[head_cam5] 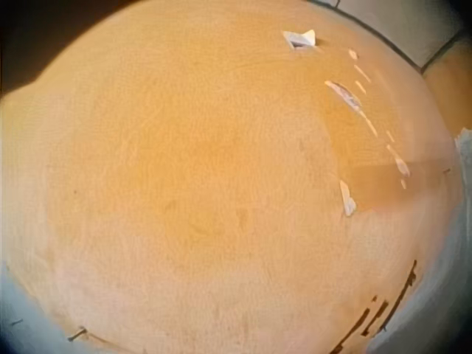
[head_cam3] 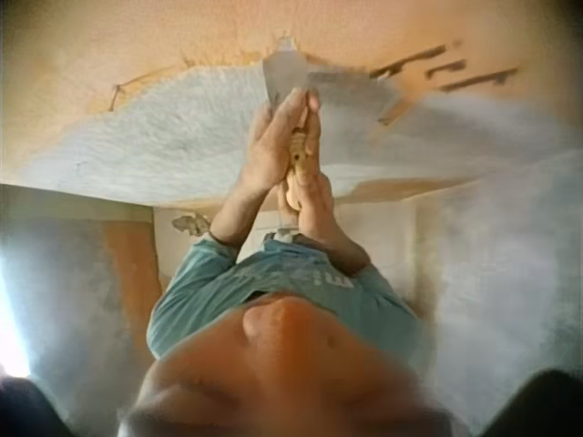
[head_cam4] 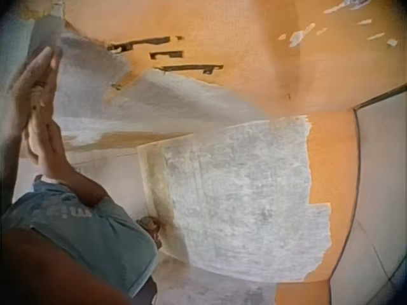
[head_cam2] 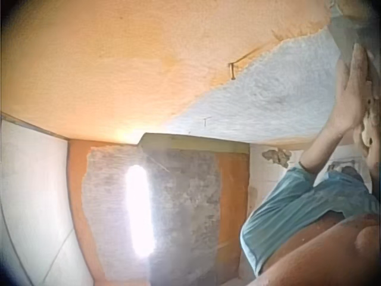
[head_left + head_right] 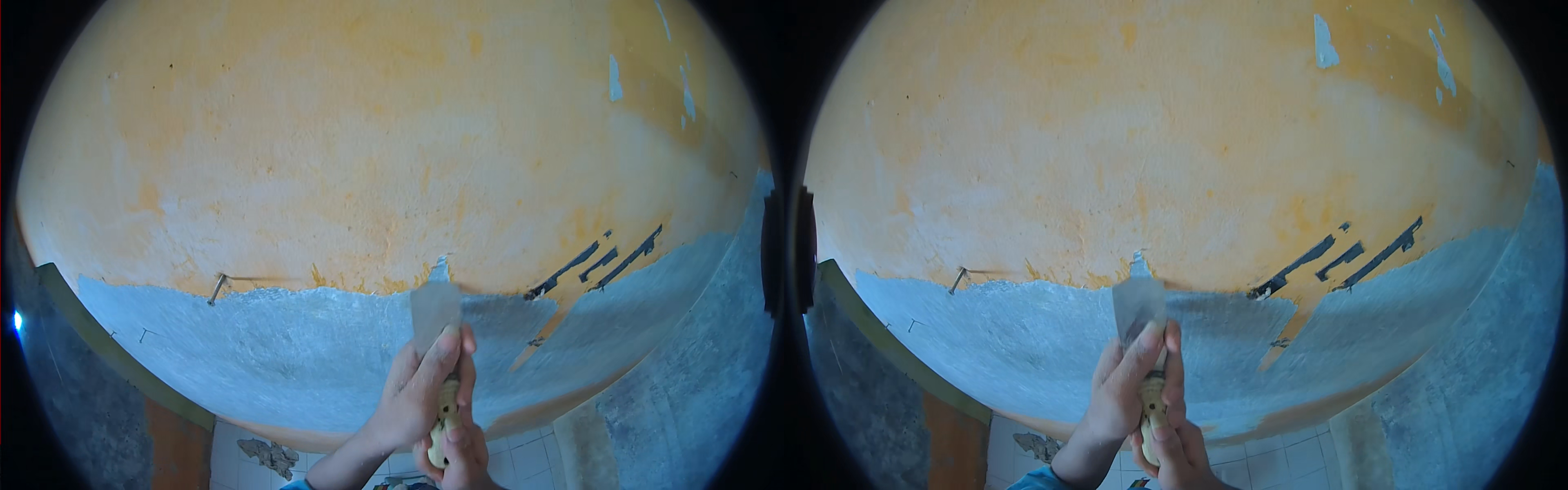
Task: The person scrapes old paint off a wall with a scraper, then brushes the paint chips into a bucket to prepare the wall for repainting.
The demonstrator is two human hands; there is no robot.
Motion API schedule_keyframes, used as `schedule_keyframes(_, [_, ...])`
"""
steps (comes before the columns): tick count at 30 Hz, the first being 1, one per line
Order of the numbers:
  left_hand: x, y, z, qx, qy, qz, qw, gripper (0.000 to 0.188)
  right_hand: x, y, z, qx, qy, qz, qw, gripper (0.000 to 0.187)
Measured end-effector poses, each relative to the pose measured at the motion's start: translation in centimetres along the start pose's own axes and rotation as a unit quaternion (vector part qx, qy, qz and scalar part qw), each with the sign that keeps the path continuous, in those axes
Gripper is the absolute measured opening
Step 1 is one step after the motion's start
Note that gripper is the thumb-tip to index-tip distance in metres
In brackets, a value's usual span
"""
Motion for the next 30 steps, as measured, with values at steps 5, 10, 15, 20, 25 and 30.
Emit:
schedule_keyframes(5, [-0.3, 1.0, 0.3, 0.025, 0.046, 0.033, 0.998, 0.028, -0.5, 0.0, -0.4, 0.016, 0.022, 0.069, 0.997, 0.075])
schedule_keyframes(10, [-0.2, -0.1, -0.3, 0.039, 0.102, -0.020, 0.994, 0.028, -0.5, -0.6, -0.1, 0.031, 0.012, 0.072, 0.997, 0.074])
schedule_keyframes(15, [-0.4, 0.5, -0.2, -0.001, 0.096, -0.001, 0.995, 0.027, -0.7, -0.2, 0.2, 0.091, 0.027, 0.064, 0.993, 0.077])
schedule_keyframes(20, [-0.1, 1.3, 0.2, 0.041, 0.088, 0.043, 0.994, 0.027, 0.3, 0.3, -0.2, 0.069, 0.000, 0.019, 0.997, 0.074])
schedule_keyframes(25, [0.0, 2.1, 0.5, 0.043, 0.084, 0.077, 0.993, 0.028, 0.5, 0.2, -0.7, 0.119, 0.026, -0.007, 0.993, 0.073])
schedule_keyframes(30, [-0.4, 2.3, 0.8, -0.004, 0.089, 0.042, 0.995, 0.028, -0.1, -0.5, 0.4, 0.102, -0.029, 0.000, 0.994, 0.068])
Point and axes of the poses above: each hand's wrist, its own x-axis towards the middle knuckle, its own z-axis out of the palm, y = z × x, the point moved 9 cm from there along x, towards the middle knuckle, and after that the axes turned 15 degrees about y, right-handed, at the moved point
